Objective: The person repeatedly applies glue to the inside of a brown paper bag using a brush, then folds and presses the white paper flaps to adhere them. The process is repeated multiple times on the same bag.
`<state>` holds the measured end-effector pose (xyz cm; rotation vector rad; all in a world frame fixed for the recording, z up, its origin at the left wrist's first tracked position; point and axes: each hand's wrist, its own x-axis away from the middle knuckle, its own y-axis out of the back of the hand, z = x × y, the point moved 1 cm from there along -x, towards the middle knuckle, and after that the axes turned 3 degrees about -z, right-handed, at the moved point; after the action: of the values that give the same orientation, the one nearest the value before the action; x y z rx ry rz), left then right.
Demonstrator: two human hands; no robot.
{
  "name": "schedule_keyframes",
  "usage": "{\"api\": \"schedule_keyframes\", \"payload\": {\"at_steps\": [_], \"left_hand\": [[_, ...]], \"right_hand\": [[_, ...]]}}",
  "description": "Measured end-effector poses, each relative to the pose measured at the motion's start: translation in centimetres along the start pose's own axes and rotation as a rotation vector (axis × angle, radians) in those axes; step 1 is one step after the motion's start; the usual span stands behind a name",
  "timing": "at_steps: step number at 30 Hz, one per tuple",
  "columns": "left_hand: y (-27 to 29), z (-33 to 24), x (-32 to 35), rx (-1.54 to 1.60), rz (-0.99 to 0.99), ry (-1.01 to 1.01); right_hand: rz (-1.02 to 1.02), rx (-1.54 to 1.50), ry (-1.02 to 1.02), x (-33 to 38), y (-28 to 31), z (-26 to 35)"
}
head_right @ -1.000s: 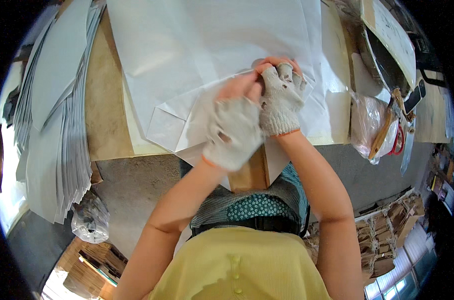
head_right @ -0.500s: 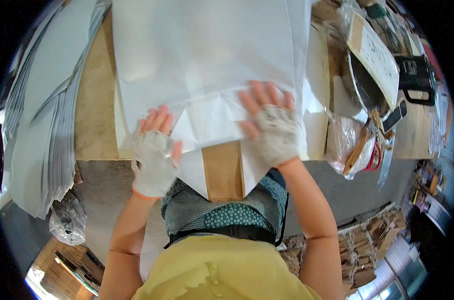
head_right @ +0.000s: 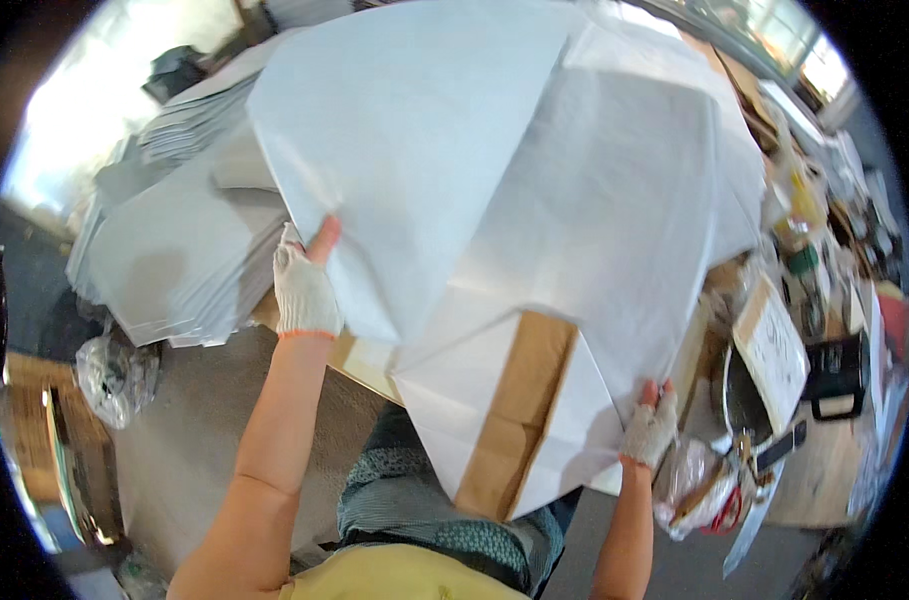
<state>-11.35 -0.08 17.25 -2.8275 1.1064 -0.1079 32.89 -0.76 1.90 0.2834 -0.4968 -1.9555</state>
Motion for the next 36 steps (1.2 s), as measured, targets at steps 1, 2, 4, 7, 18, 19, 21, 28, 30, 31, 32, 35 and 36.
{"api": "schedule_keyframes", "payload": {"at_steps": [1, 2, 4, 7, 18, 19, 21, 28, 30, 31, 32, 35, 36], "left_hand": [[0.4, -0.8, -1.5, 0.076, -0.115, 0.011], [0.6, -1.2, -3.5, 0.154, -0.225, 0.025], [1.3, -1.0, -8.7, 0.278, -0.372, 0.009], [3.7, 2.0, -16.4, 0.291, -0.492, 0.033], [-1.4, 19.1, 2.5, -0.697, 0.544, -0.393], [-2.5, 17.0, 5.7, -0.773, 0.673, -0.669], [-2.7, 11.5, 8.0, -0.841, 0.865, -0.534], [0.5, 12.0, 13.0, -0.681, 1.174, -0.683], [-0.7, 11.9, 13.7, -0.693, 1.257, -0.678], [-1.2, 12.1, 13.9, -0.706, 1.268, -0.649], [-1.6, 12.3, 14.0, -0.720, 1.280, -0.621], [-0.3, 11.2, 12.5, -0.936, 1.273, -0.647], [0.7, 11.1, 11.7, -1.000, 1.252, -0.664]], "right_hand": [[-0.007, 0.030, -0.026, -0.1, 0.0, 0.7], [-0.028, 0.194, 0.080, -0.2, -0.1, 1.6], [-0.085, 0.509, 0.290, -0.2, -0.2, 3.7], [-0.107, 0.302, 0.384, -2.2, -0.7, 3.3], [0.609, 0.373, 0.414, 0.1, -2.7, 7.3], [0.612, 0.419, 0.341, -0.5, -2.8, 7.9], [0.594, 0.465, 0.380, 1.3, -1.8, 7.7], [0.729, 0.491, 0.844, 7.6, -1.2, 7.0], [0.853, 0.529, 0.836, 8.4, -2.8, 7.9], [0.840, 0.412, 0.792, 8.8, -4.1, 8.3], [0.822, 0.295, 0.746, 8.9, -5.0, 8.5], [0.834, 0.474, 0.915, 7.9, -4.2, 7.3], [0.788, 0.543, 0.889, 7.8, -2.9, 6.8]]}}
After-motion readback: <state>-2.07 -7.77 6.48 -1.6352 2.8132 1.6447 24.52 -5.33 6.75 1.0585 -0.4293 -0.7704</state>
